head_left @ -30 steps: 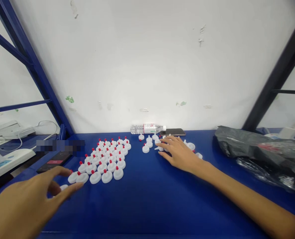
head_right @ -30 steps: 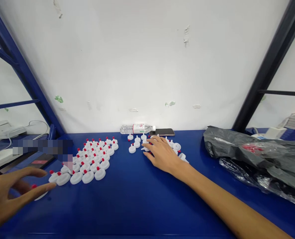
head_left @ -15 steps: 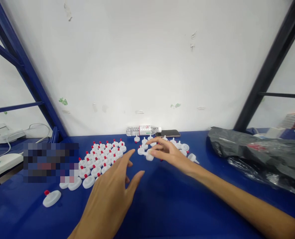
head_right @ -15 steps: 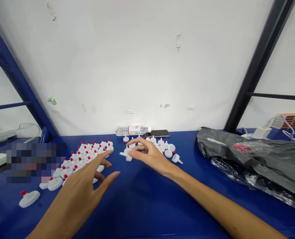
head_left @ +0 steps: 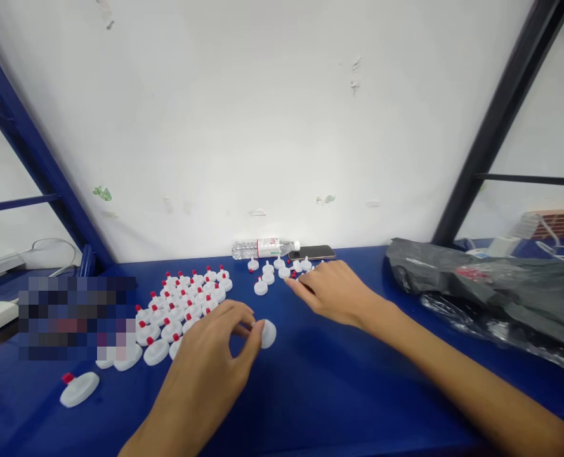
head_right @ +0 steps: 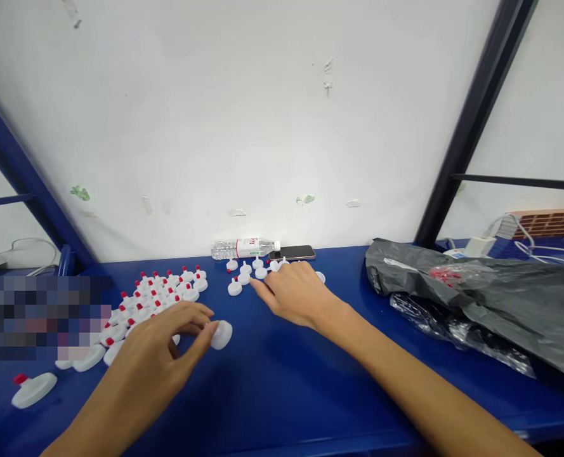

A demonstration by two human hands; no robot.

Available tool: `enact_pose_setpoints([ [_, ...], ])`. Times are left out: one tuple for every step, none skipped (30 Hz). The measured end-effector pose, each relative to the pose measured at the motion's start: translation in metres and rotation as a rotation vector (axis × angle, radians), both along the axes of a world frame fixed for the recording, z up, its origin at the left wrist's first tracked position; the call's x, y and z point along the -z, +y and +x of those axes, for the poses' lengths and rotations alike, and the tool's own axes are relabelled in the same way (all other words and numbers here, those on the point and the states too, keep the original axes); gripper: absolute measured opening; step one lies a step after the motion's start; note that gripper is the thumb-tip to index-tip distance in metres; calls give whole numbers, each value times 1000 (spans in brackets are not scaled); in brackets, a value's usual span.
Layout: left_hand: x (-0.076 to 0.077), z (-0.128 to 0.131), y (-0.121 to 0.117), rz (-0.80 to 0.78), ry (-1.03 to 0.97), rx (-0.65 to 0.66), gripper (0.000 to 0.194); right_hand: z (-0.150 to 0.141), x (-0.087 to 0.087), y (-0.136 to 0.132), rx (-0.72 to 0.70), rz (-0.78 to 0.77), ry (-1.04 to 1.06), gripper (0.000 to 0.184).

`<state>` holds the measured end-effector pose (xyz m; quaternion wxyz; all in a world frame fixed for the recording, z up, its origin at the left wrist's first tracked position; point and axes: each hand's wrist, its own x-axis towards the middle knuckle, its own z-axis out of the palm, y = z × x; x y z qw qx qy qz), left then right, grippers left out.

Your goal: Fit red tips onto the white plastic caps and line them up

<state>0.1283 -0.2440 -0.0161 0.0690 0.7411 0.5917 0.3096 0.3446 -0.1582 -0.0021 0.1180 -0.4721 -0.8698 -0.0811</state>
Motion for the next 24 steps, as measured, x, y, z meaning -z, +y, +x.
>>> enact_pose_setpoints([
  [3,1,1,-43,58,-5,25,2,1,0,71,25,-110,60],
  [6,3,2,-86,114,-14,24,5,3,0,127,13,-190,57],
  [8,5,3,-125,165,-24,23,7,5,0,175,-22,-249,53],
  [10,7,4,-161,209,-33,23,9,7,-1,213,-70,-292,49],
  [12,9,4,-191,244,-37,23,10,9,-2,241,-121,-324,45],
  [13,11,4,-218,273,-34,22,11,11,-3,257,-164,-347,42],
  [13,12,4,-239,295,-30,22,12,13,-3,259,-194,-363,40],
  [14,14,5,-255,311,-25,21,11,14,-4,252,-209,-371,38],
  [14,15,5,-264,321,-21,21,11,14,-4,241,-214,-373,37],
  [14,15,6,-271,325,-18,20,10,14,-4,227,-213,-374,36],
  [14,15,7,-272,323,-13,20,10,15,-4,210,-211,-374,36],
  [14,15,8,-274,315,-7,19,9,15,-3,194,-209,-374,36],
  [14,15,9,-275,301,5,18,8,15,-3,171,-201,-373,36],
  [15,14,10,-276,284,22,17,8,15,-2,145,-182,-361,36],
  [16,13,11,-277,264,41,17,6,15,-2,114,-152,-332,37],
  [17,12,13,-278,243,58,17,5,16,-1,77,-115,-284,37],
  [18,11,14,-280,220,72,18,3,16,-2,37,-79,-217,37],
  [19,10,15,-281,197,81,20,1,17,-3,-6,-52,-136,38],
  [20,9,16,-280,178,86,22,-2,17,-4,-50,-42,-51,39],
  [21,8,17,-282,166,87,24,-5,17,-6,-96,-52,26,39],
  [22,8,18,-285,163,86,26,-7,18,-8,-145,-77,87,39],
  [22,7,19,-289,165,85,27,-10,18,-11,-191,-105,133,38],
  [22,6,19,-294,166,82,29,-13,19,-13,-233,-129,162,38],
  [21,6,19,-300,166,81,30,-15,20,-15,-267,-144,177,38],
])
